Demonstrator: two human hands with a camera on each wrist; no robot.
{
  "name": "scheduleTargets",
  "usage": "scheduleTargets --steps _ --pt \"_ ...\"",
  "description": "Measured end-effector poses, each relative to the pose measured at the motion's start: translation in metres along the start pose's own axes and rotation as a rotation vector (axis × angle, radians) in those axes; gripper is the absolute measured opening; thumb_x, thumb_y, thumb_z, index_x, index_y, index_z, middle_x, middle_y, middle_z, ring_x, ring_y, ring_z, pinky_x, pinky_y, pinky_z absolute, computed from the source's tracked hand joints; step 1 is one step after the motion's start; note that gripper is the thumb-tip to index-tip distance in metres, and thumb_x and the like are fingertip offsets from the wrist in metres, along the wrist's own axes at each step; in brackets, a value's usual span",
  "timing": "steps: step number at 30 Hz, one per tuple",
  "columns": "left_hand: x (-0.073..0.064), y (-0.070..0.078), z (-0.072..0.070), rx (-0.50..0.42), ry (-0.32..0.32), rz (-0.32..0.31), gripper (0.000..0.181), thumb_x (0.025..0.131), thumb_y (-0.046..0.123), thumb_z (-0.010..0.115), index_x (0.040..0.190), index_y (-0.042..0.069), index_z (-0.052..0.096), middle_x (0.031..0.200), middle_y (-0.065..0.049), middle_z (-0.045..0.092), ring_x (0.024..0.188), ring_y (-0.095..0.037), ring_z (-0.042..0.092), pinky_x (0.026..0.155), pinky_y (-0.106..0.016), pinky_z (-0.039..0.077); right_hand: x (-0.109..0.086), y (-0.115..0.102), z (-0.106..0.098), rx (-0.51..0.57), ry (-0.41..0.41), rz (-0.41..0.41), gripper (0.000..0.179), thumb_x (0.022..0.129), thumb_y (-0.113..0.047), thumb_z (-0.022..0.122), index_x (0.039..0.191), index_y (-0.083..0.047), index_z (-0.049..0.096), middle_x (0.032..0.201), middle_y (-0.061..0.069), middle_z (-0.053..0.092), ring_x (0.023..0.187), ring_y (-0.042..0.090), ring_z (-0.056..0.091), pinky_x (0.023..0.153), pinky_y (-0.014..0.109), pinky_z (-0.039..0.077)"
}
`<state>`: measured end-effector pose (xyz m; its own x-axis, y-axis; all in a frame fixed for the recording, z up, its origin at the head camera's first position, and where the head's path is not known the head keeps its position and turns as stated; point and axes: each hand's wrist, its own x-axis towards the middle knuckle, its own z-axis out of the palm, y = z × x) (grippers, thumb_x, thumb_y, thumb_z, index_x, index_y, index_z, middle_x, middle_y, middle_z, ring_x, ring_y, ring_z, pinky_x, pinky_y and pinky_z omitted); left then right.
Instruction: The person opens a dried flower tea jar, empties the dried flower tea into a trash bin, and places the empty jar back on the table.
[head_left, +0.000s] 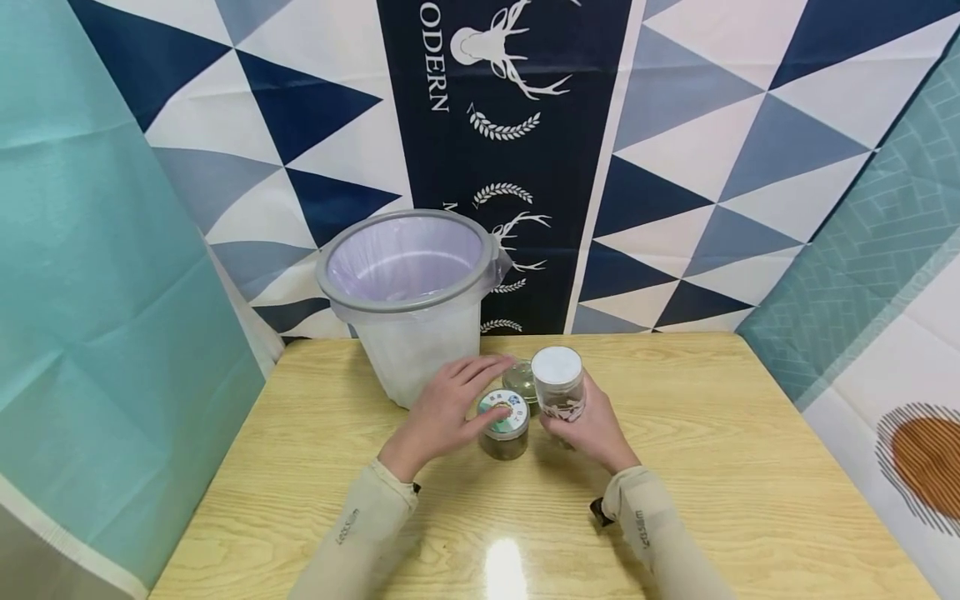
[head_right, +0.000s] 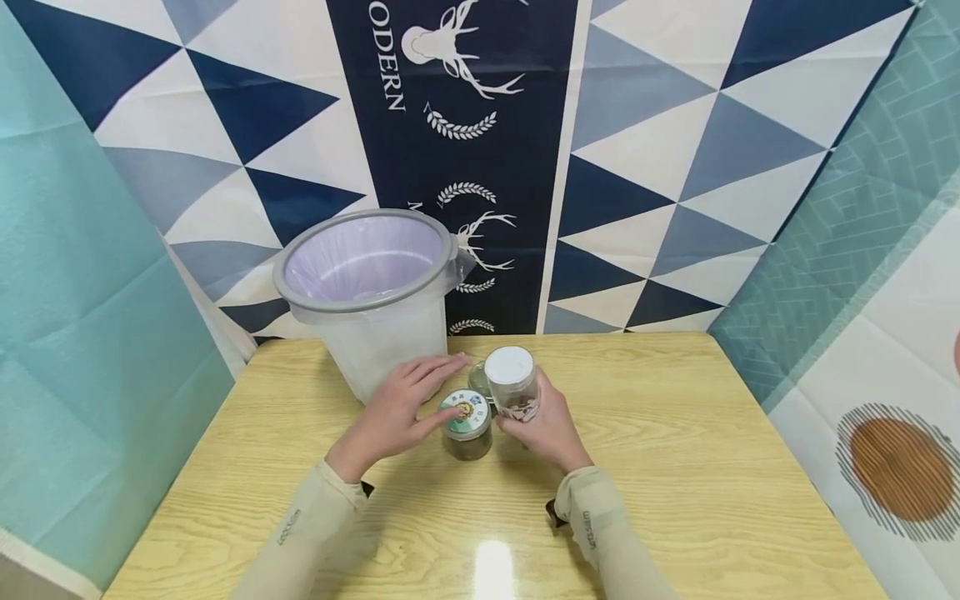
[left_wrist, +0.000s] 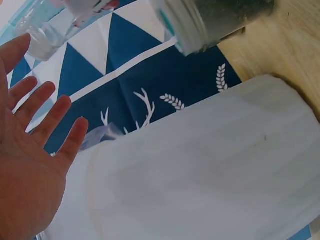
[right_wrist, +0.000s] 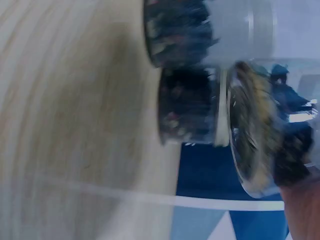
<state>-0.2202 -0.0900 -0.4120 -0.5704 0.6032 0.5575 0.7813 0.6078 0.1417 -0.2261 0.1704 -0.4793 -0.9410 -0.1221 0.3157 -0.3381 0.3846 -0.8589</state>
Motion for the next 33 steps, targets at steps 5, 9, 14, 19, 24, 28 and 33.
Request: scheduleTargets --steps 5,9,14,19,24,28,33 --pt "-0.001 -0.003 -0.009 -0.046 0.040 -0.009 0.067 0.093 0.031 0.078 0.152 0.016 0.052 0.150 -0.001 0.059 0.135 -0.022 0.056 0.114 -0.041 0.045 0.000 -0.012 -0.001 0.025 0.004 -0.025 0.082 0.070 0.000 0.086 0.143 -0.012 0.051 0.127 0.010 0.069 0.114 0.024 0.064 0.101 0.046 0.052" --pt "0.000 -0.006 -0.013 -0.077 0.077 -0.003 0.065 0.094 0.031 0.076 0.152 0.014 0.052 0.149 -0.002 0.060 0.134 -0.021 0.057 0.114 -0.040 0.045 -0.001 -0.019 0.000 0.033 0.001 -0.052 0.079 0.069 0.001 0.086 0.140 -0.012 0.054 0.125 0.009 0.070 0.113 0.022 0.064 0.100 0.043 0.053" --pt "0.003 -0.006 -0.015 -0.108 0.115 0.017 0.063 0.098 0.039 0.070 0.152 0.013 0.051 0.148 -0.002 0.060 0.134 -0.021 0.057 0.114 -0.038 0.046 0.000 -0.026 0.004 -0.051 -0.012 -0.115 0.067 0.066 0.000 0.087 0.126 -0.008 0.059 0.115 0.007 0.072 0.104 0.020 0.066 0.093 0.038 0.056" --pt "0.007 -0.002 -0.016 -0.142 0.110 0.016 0.071 0.097 0.046 0.069 0.155 0.014 0.046 0.149 -0.004 0.059 0.135 -0.022 0.057 0.114 -0.041 0.046 0.001 -0.032 0.010 -0.139 -0.033 -0.187 0.069 0.061 -0.003 0.089 0.123 -0.006 0.060 0.113 0.007 0.073 0.101 0.021 0.067 0.090 0.043 0.058" --pt "0.013 0.005 -0.017 -0.166 0.074 0.009 0.079 0.093 0.045 0.074 0.158 0.015 0.042 0.152 -0.005 0.057 0.137 -0.024 0.055 0.116 -0.042 0.044 0.001 -0.038 0.013 -0.179 -0.045 -0.234 0.071 0.058 -0.007 0.091 0.121 -0.006 0.060 0.111 0.007 0.072 0.097 0.021 0.068 0.086 0.043 0.060" --pt "0.015 0.009 -0.016 -0.177 0.058 0.010 0.076 0.093 0.044 0.075 0.155 0.011 0.046 0.149 -0.006 0.059 0.135 -0.023 0.057 0.114 -0.041 0.046 0.000 -0.039 0.014 -0.196 -0.050 -0.248 0.070 0.058 -0.008 0.091 0.121 -0.006 0.059 0.110 0.007 0.071 0.094 0.019 0.067 0.083 0.039 0.060" --pt "0.015 0.010 -0.013 -0.178 0.041 0.028 0.068 0.096 0.039 0.072 0.154 0.011 0.049 0.146 -0.007 0.060 0.132 -0.023 0.058 0.111 -0.038 0.049 0.000 -0.039 0.014 -0.195 -0.060 -0.244 0.071 0.058 -0.007 0.090 0.122 -0.006 0.059 0.110 0.007 0.070 0.093 0.018 0.066 0.081 0.037 0.060"
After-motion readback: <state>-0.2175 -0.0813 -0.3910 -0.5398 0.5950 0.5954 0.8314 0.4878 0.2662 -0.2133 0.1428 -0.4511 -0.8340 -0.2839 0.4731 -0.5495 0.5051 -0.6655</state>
